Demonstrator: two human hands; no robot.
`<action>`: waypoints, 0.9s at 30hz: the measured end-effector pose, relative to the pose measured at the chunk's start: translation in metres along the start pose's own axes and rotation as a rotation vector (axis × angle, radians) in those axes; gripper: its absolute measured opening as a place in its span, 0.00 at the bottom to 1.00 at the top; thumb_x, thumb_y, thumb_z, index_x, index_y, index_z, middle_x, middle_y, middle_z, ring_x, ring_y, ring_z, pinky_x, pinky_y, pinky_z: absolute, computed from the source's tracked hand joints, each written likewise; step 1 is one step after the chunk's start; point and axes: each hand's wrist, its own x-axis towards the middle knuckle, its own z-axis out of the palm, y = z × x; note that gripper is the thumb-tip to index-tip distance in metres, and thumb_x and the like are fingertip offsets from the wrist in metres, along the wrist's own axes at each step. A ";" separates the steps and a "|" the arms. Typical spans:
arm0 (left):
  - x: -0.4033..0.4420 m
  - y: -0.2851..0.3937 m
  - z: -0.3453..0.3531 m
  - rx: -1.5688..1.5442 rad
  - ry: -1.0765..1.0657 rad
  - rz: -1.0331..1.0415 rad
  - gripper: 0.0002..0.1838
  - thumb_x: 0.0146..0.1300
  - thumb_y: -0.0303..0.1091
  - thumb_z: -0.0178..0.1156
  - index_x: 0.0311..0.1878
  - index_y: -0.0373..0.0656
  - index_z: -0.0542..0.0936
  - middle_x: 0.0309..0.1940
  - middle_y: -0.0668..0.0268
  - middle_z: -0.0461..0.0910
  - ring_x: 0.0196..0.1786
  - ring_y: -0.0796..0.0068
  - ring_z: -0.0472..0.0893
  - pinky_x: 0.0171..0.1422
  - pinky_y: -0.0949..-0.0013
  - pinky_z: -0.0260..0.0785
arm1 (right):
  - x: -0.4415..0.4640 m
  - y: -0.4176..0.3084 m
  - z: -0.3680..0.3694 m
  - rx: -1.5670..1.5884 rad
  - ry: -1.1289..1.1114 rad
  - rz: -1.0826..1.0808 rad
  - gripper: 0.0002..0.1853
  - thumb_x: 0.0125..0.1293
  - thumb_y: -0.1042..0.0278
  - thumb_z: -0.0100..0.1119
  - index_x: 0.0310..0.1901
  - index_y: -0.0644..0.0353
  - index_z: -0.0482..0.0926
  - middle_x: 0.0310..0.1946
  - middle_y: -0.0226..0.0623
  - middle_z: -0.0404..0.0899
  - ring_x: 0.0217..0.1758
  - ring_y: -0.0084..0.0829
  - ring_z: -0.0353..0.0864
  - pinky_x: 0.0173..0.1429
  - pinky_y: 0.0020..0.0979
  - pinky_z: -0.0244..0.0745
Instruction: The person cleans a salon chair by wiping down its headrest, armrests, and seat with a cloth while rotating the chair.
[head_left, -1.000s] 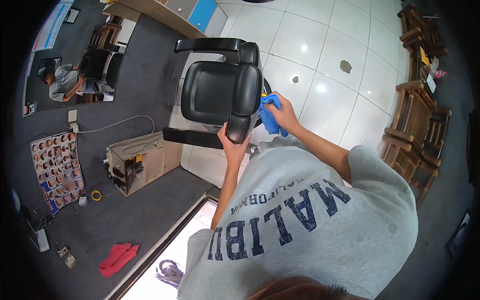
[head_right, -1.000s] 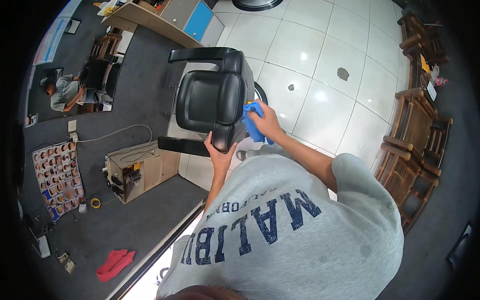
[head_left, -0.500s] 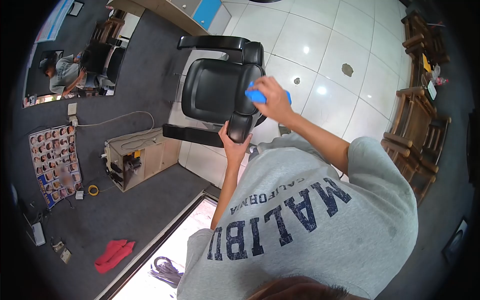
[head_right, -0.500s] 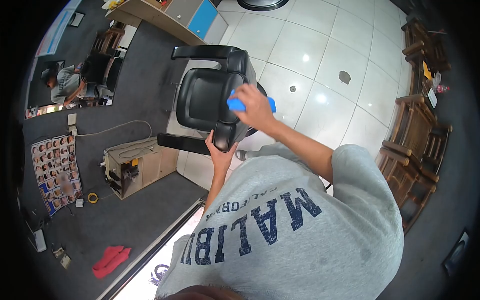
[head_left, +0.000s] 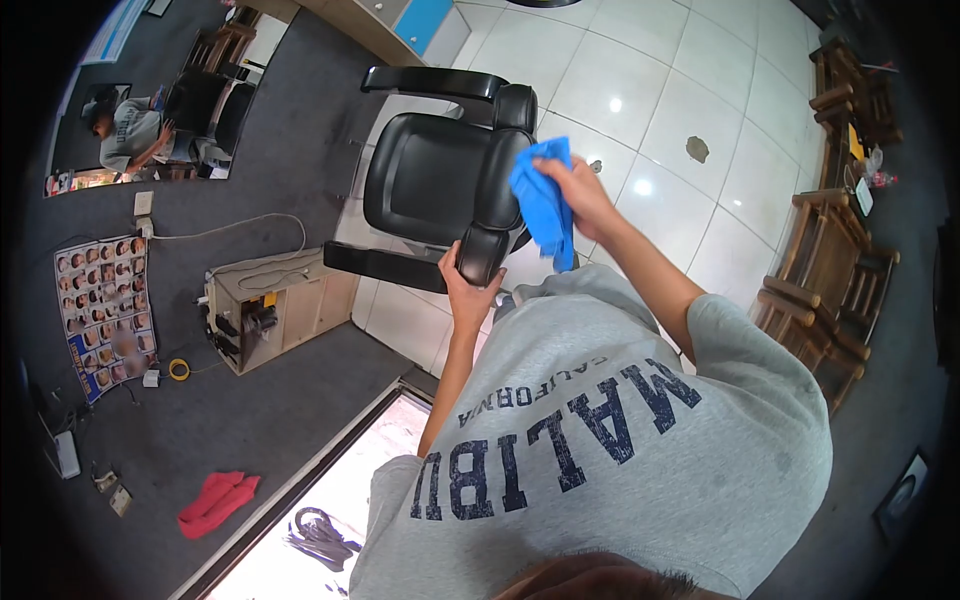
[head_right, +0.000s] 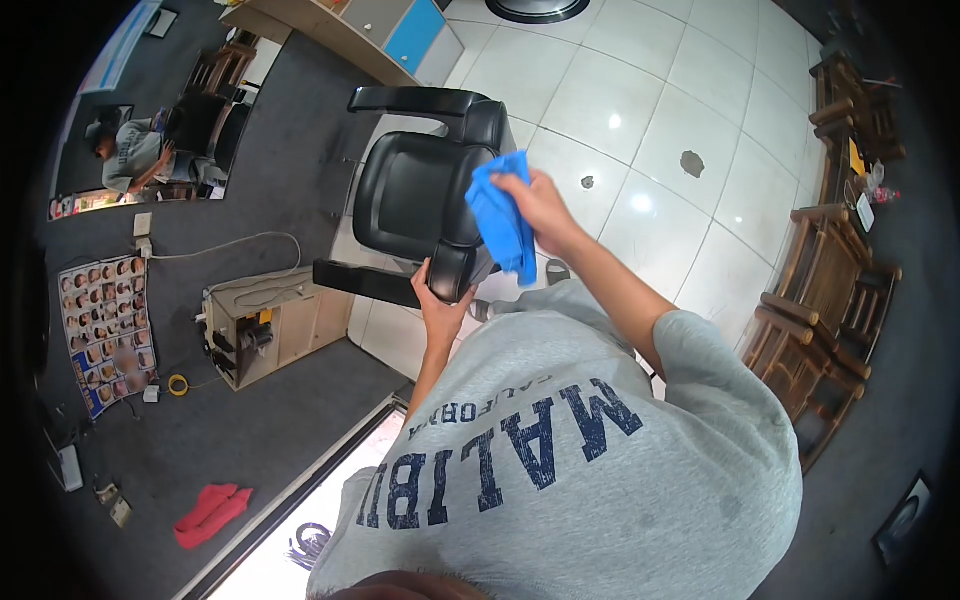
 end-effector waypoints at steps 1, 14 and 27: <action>0.000 0.001 -0.001 0.007 0.000 0.003 0.60 0.50 0.37 0.89 0.82 0.35 0.61 0.72 0.47 0.65 0.76 0.49 0.70 0.82 0.51 0.64 | 0.009 -0.006 -0.002 -0.053 0.030 -0.086 0.16 0.76 0.64 0.64 0.57 0.65 0.86 0.46 0.40 0.90 0.46 0.30 0.91 0.52 0.33 0.86; -0.002 0.000 0.001 -0.032 0.008 -0.015 0.60 0.49 0.35 0.89 0.82 0.38 0.62 0.73 0.47 0.66 0.77 0.45 0.69 0.83 0.49 0.65 | 0.005 0.028 0.014 -1.281 -0.218 -0.996 0.21 0.52 0.74 0.77 0.51 0.55 0.86 0.47 0.39 0.78 0.53 0.45 0.84 0.50 0.46 0.84; 0.001 0.001 0.001 -0.036 0.008 0.026 0.59 0.49 0.34 0.89 0.81 0.37 0.63 0.73 0.48 0.66 0.77 0.46 0.69 0.82 0.49 0.66 | 0.077 0.002 0.035 -1.478 -0.012 -1.089 0.14 0.55 0.69 0.77 0.43 0.57 0.87 0.43 0.39 0.78 0.50 0.43 0.82 0.48 0.43 0.82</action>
